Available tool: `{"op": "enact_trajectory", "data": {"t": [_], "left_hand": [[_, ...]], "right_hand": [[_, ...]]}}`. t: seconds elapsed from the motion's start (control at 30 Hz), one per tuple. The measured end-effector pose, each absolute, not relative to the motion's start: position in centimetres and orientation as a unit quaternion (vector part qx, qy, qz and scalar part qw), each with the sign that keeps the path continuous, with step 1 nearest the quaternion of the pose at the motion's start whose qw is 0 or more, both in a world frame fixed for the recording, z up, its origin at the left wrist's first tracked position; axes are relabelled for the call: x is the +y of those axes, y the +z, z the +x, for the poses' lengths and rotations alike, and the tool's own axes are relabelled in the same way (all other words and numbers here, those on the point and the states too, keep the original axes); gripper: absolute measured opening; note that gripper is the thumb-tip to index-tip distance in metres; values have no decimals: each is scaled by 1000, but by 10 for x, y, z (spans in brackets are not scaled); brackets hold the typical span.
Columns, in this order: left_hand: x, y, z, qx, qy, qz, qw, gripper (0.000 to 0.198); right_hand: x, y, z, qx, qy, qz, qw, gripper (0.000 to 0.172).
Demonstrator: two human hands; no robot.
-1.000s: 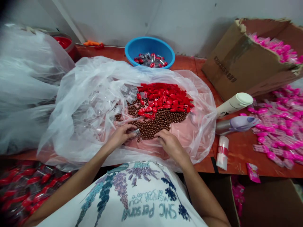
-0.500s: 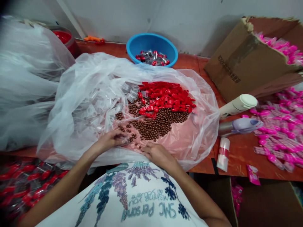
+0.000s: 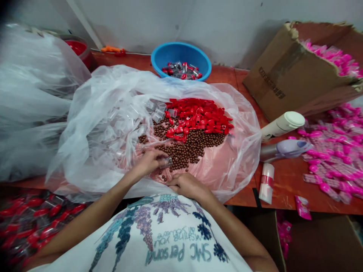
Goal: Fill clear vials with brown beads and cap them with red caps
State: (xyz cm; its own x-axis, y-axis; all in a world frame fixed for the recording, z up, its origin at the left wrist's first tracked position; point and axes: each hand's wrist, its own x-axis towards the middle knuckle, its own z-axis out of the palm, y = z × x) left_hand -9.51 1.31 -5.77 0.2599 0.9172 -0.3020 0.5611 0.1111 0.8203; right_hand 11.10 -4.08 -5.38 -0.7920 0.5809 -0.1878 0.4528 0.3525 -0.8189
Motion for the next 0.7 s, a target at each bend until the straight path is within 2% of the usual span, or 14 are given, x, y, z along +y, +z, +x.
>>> {"op": "enact_trajectory", "data": {"t": [0.3,0.53,0.7], "left_hand": [[19,-73,-45,551,286,579,529,33],[14,-76,-42,493,354,412,679,47],[11,-70,-51,450,373,300,754,52]], "right_hand": [[-39,-63,112,-819,475,-313,80,27],[-39,-59,113,-783,513,-340,89,28],[-32,-30,128,-778,526,-341,43,31]]}}
